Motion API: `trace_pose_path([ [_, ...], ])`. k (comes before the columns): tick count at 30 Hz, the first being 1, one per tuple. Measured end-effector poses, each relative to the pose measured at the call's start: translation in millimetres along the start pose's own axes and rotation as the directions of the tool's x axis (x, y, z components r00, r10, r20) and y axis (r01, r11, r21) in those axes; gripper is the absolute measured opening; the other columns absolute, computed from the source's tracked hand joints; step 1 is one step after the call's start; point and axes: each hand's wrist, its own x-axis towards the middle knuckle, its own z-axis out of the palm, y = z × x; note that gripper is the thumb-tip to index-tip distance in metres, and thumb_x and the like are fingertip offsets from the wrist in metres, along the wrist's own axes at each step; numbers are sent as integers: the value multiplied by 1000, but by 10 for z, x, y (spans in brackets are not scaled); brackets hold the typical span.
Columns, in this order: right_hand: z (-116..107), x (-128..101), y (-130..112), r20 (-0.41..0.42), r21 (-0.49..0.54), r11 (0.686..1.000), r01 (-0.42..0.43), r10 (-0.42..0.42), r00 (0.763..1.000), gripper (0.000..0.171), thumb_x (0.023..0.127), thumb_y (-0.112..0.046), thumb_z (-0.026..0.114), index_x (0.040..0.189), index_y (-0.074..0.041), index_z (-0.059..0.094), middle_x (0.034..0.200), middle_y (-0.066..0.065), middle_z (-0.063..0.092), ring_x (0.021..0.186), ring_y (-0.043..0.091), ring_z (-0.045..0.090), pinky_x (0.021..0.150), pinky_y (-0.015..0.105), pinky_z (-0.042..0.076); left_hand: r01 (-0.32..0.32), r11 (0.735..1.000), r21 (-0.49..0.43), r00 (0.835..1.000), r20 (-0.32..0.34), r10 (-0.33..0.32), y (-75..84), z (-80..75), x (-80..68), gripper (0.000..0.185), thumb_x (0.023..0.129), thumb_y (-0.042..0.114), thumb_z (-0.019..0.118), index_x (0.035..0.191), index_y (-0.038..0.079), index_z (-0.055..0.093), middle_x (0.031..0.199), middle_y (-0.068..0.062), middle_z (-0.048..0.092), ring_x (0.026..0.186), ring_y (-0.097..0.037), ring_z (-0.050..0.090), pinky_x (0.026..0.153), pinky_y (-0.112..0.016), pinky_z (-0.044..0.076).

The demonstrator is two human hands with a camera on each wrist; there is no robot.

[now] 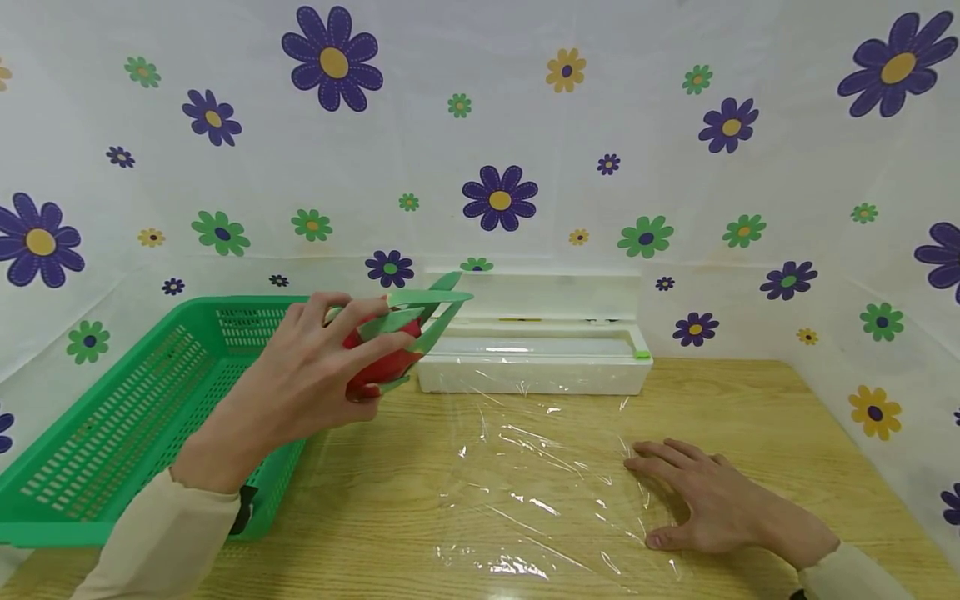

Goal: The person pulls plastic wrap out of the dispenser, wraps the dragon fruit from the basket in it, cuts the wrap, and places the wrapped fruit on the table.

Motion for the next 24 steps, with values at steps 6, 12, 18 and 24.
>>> trace_pose_path([
  [6, 0, 2, 4, 0, -3, 1000, 1, -1, 1000, 86, 79, -70, 73, 147, -22, 53, 155, 9, 49, 137, 48, 47, 83, 83, 42, -21, 1000, 3, 1000, -15, 21, 40, -23, 52, 72, 62, 28, 93, 128, 25, 67, 132, -15, 56, 114, -43, 54, 80, -57, 53],
  [12, 6, 4, 2, 0, -4, 1000, 1, -1, 1000, 86, 79, -69, 74, 148, -22, 52, 155, 9, 49, 137, 49, 47, 83, 83, 43, -31, 999, -12, 999, -29, 30, 90, -31, 95, 71, 62, 28, 92, 128, 24, 67, 132, -15, 57, 114, -43, 54, 79, -56, 53],
  [18, 13, 0, -2, -7, -6, 1000, 2, -2, 1000, 86, 78, -69, 74, 147, -22, 53, 154, 9, 49, 137, 49, 47, 83, 81, 44, -32, 999, -28, 999, -35, 31, 136, -14, 145, 71, 62, 28, 94, 128, 25, 67, 132, -15, 57, 115, -42, 54, 81, -56, 53],
  [24, 8, 2, 2, -5, -4, 1000, 3, -4, 1000, 86, 79, -69, 74, 147, -22, 53, 154, 8, 49, 137, 49, 47, 84, 81, 43, -38, 999, -32, 999, -37, 37, 166, 2, 194, 73, 61, 30, 95, 128, 25, 67, 134, -15, 56, 118, -43, 52, 86, -58, 52],
])
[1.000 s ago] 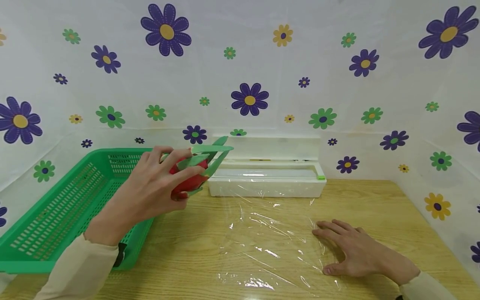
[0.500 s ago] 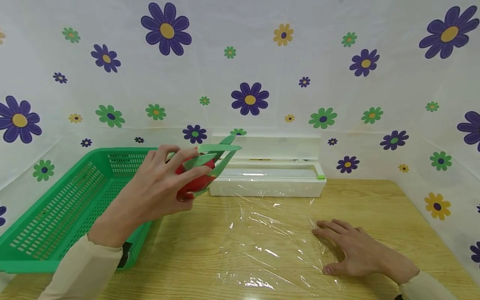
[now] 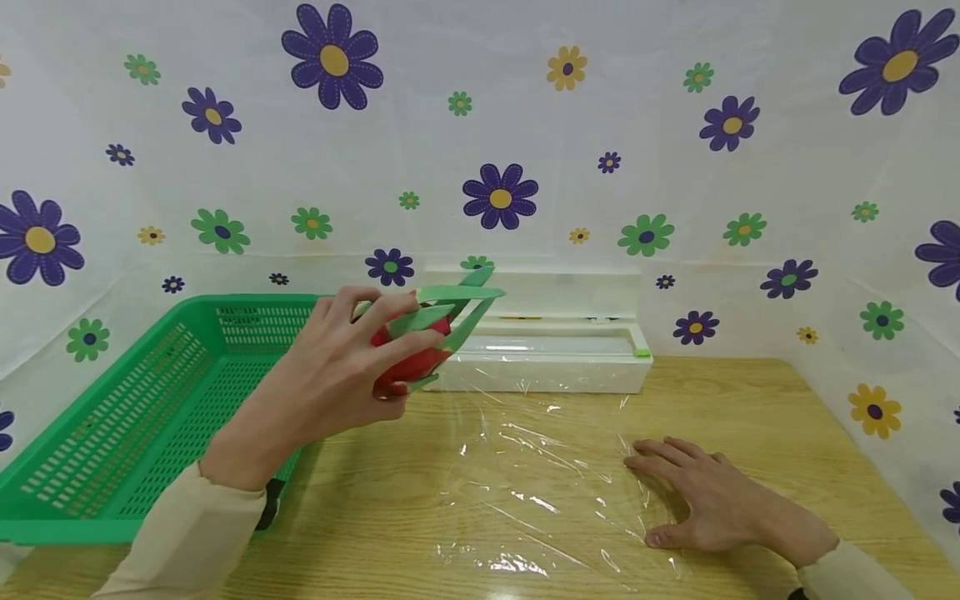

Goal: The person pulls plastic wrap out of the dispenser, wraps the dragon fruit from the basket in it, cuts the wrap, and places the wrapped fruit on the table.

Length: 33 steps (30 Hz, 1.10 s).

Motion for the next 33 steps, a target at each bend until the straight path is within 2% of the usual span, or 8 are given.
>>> trace_pose_path([
  [14, -2, -1, 2, 2, -3, 1000, 0, 0, 1000, 85, 79, -68, 74, 147, -22, 53, 154, 9, 49, 137, 49, 47, 85, 80, 44, -9, 1000, -19, 1000, -4, 9, 86, 41, 85, 75, 60, 34, 96, 129, 27, 67, 136, -14, 57, 121, -42, 50, 91, -57, 50],
  [21, -2, -2, 1, 2, -6, 1000, 0, 0, 1000, 86, 79, -68, 74, 147, -22, 53, 154, 8, 49, 137, 49, 47, 85, 80, 44, -14, 999, -29, 1000, -19, 13, 126, 81, 119, 70, 63, 30, 93, 127, 26, 68, 136, -13, 58, 121, -41, 50, 91, -56, 49],
  [33, -2, 3, 8, 8, -1, 1000, -1, 1, 1000, 86, 79, -69, 73, 148, -22, 52, 155, 8, 49, 137, 47, 47, 84, 78, 45, -24, 999, -29, 1000, -2, 24, 193, 150, 139, 71, 63, 32, 94, 128, 28, 67, 139, -9, 58, 125, -37, 49, 92, -54, 49],
])
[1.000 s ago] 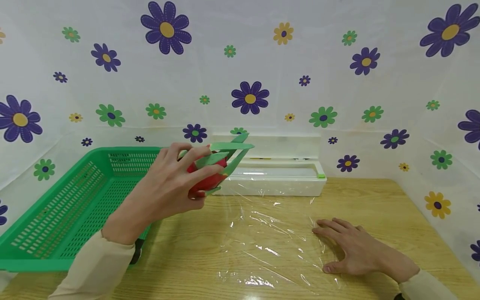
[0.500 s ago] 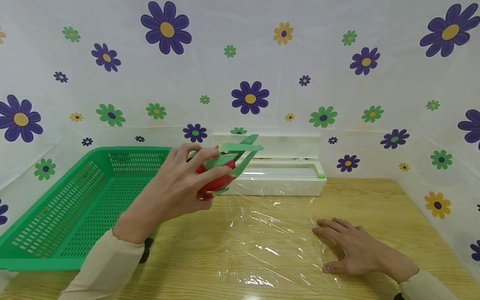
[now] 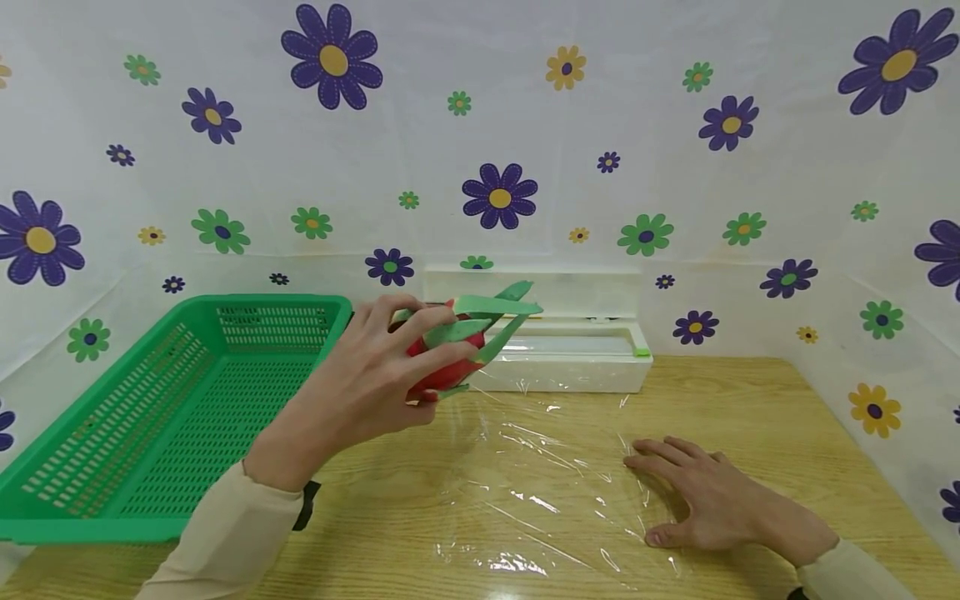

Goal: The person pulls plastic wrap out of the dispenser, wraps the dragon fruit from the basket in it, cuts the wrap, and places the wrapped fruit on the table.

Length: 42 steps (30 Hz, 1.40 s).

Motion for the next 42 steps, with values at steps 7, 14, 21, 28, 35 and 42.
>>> trace_pose_path([
  [7, -7, -5, -14, -8, 2, 1000, 3, -3, 1000, 86, 79, -69, 73, 148, -21, 52, 154, 9, 50, 136, 48, 48, 84, 80, 44, -5, 1000, -26, 1000, -5, 4, 37, 63, 3, 70, 64, 30, 92, 129, 29, 65, 139, -8, 58, 126, -37, 49, 90, -55, 47],
  [14, -7, -7, -16, -13, 4, 1000, 7, -7, 1000, 86, 80, -70, 72, 148, -21, 52, 154, 9, 50, 136, 48, 48, 84, 79, 45, -21, 1000, -22, 1000, -16, 21, 63, 120, 11, 69, 63, 31, 93, 126, 29, 66, 137, -8, 58, 124, -37, 50, 90, -54, 48],
  [21, -8, -10, -11, -12, 9, 1000, 7, -7, 1000, 85, 80, -70, 72, 148, -21, 52, 154, 9, 50, 137, 47, 48, 83, 79, 45, -25, 999, -20, 1000, 3, 25, 96, 182, 12, 68, 64, 35, 92, 127, 29, 66, 138, -7, 58, 123, -36, 51, 89, -53, 51],
  [28, -13, -5, -10, 1, 13, 1000, 3, -3, 1000, 86, 80, -70, 72, 148, -22, 52, 154, 9, 49, 137, 48, 47, 84, 81, 44, -31, 999, -30, 999, 16, 32, 127, 262, 17, 65, 66, 35, 91, 126, 30, 66, 137, -7, 59, 124, -35, 52, 89, -50, 52],
  [35, -7, -3, -17, -5, 2, 1000, 1, -1, 1000, 86, 79, -70, 73, 148, -22, 52, 154, 9, 49, 137, 48, 47, 85, 79, 44, -30, 999, -45, 998, 60, 33, 178, 345, 15, 67, 68, 40, 91, 129, 31, 65, 139, -6, 58, 126, -34, 49, 94, -50, 51],
  [42, -9, 7, -18, 10, 11, 1000, -7, 7, 1000, 87, 79, -70, 73, 148, -22, 52, 155, 9, 49, 137, 48, 46, 85, 81, 43, -37, 997, -67, 998, 55, 41, 229, 466, 8, 65, 69, 38, 90, 128, 32, 64, 138, -4, 58, 126, -31, 48, 89, -45, 53],
])
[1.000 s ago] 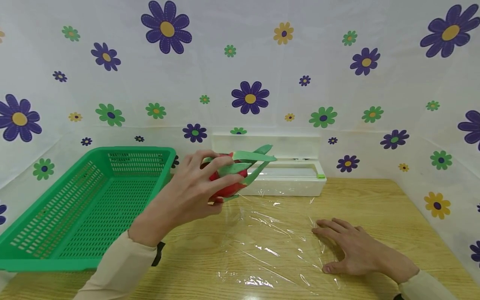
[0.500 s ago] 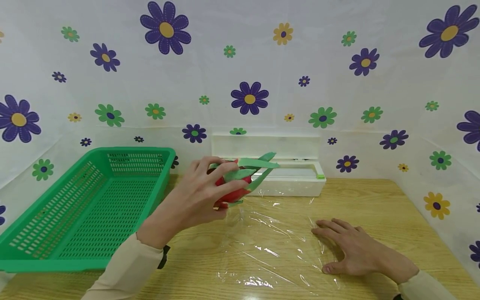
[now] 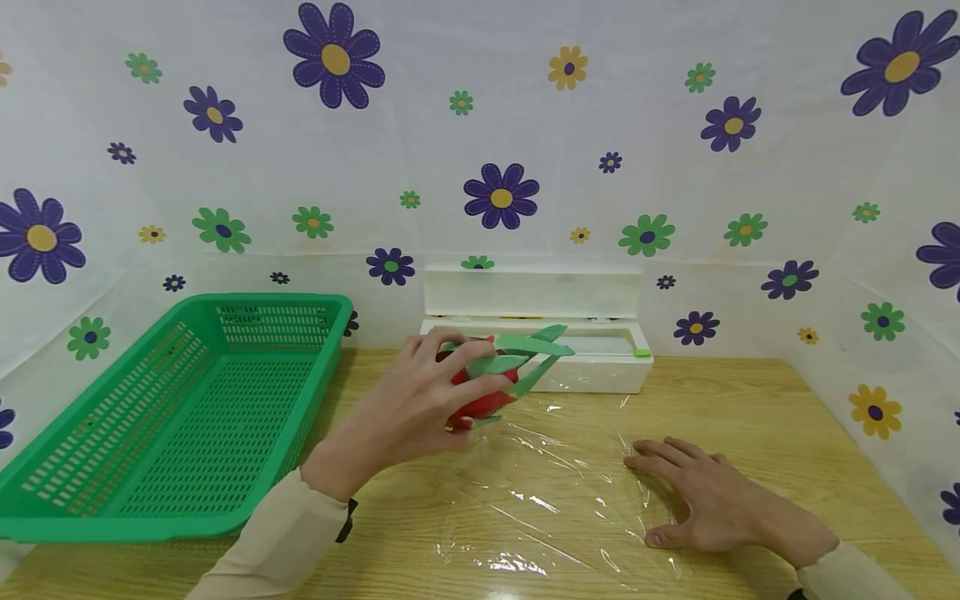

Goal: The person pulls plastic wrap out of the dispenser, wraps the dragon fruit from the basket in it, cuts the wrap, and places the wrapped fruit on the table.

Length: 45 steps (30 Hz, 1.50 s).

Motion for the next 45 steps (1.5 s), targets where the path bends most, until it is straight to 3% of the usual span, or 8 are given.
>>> trace_pose_path([
  [11, 2, 1, -4, 6, 8, 1000, 1, -1, 1000, 86, 79, -68, 74, 148, -22, 52, 154, 9, 49, 137, 47, 47, 84, 79, 44, -13, 1000, -9, 999, 39, 14, 74, 188, 24, 65, 69, 32, 89, 129, 34, 65, 140, -2, 58, 127, -30, 49, 100, -48, 50],
  [21, -8, 4, -5, -4, 4, 1000, 6, -6, 1000, 86, 79, -68, 74, 148, -22, 51, 155, 10, 49, 137, 49, 47, 84, 80, 44, -28, 998, -49, 997, 65, 31, 139, 329, 94, 66, 68, 32, 93, 128, 35, 67, 142, -1, 57, 128, -31, 48, 100, -49, 48],
  [31, 5, -6, -6, -12, -1, 1000, 6, -6, 1000, 85, 79, -68, 74, 148, -23, 52, 154, 10, 49, 136, 49, 47, 84, 79, 44, -77, 997, 16, 995, 63, 76, 210, 478, 181, 63, 70, 33, 91, 128, 37, 66, 141, 1, 58, 128, -30, 51, 98, -45, 50],
  [45, 2, -15, 1, -26, -13, 1000, 18, -18, 999, 86, 78, -69, 74, 147, -23, 53, 154, 9, 49, 136, 48, 49, 82, 76, 46, -49, 998, 42, 987, 158, 42, 266, 632, 304, 61, 74, 35, 88, 130, 39, 64, 145, 3, 54, 130, -29, 51, 100, -47, 50],
])
